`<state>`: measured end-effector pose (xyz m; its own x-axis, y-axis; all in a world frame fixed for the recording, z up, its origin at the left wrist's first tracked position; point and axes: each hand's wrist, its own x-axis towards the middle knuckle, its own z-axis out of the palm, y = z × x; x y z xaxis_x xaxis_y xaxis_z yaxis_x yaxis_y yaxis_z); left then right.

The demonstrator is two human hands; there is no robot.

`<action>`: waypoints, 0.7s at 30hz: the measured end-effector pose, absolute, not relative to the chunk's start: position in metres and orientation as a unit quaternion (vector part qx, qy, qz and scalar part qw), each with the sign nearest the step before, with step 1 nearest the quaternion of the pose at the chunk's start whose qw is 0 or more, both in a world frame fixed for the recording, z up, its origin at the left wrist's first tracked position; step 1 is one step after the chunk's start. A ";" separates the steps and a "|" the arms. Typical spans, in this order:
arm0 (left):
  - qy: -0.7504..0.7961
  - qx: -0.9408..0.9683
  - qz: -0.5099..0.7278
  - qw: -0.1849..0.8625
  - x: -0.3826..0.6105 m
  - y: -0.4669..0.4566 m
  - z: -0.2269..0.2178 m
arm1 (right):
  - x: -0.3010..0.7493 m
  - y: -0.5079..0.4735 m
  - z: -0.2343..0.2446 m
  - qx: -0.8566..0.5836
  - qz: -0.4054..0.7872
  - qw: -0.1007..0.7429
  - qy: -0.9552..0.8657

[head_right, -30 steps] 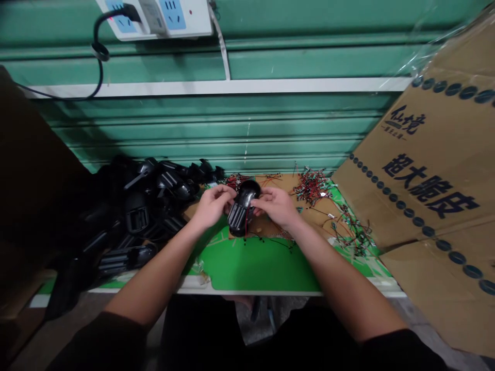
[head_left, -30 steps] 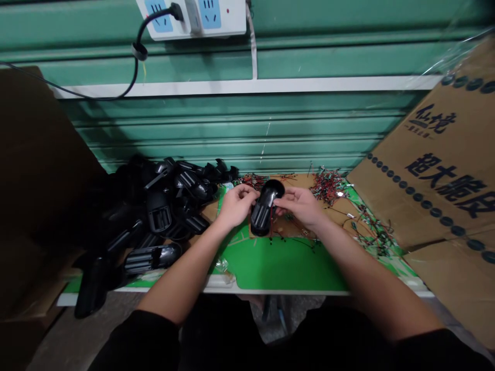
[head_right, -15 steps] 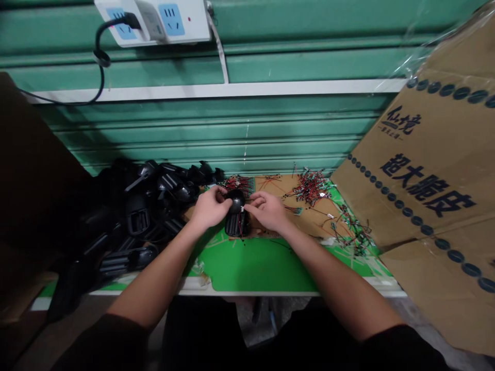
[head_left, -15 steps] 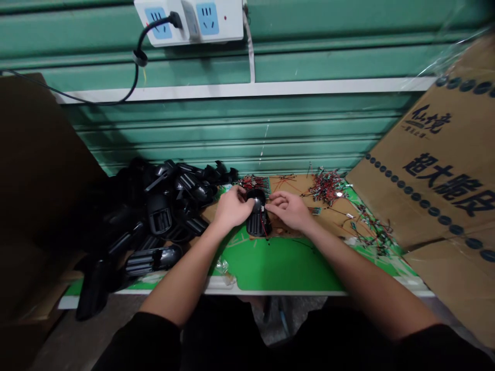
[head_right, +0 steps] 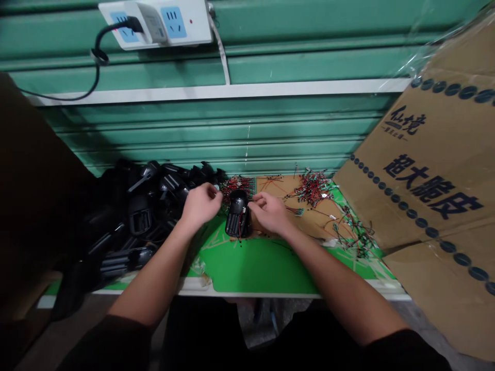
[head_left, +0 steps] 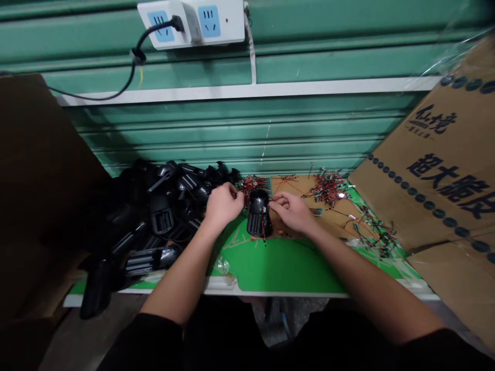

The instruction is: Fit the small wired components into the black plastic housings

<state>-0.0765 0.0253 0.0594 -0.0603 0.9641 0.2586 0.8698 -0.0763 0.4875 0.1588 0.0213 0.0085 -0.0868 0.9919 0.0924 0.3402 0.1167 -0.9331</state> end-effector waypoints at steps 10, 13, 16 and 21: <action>0.630 0.697 0.213 0.269 -0.042 0.004 0.046 | 0.153 0.008 0.013 -0.519 0.546 0.347 -0.559; 0.631 0.675 0.231 0.306 -0.040 0.005 0.043 | 0.154 0.008 0.012 -0.510 0.565 0.340 -0.553; 0.617 0.658 0.261 0.344 -0.038 0.008 0.038 | 0.154 0.008 0.014 -0.479 0.596 0.341 -0.547; 0.546 0.620 0.365 0.429 -0.034 0.011 0.030 | 0.153 0.005 0.018 -0.419 0.617 0.398 -0.534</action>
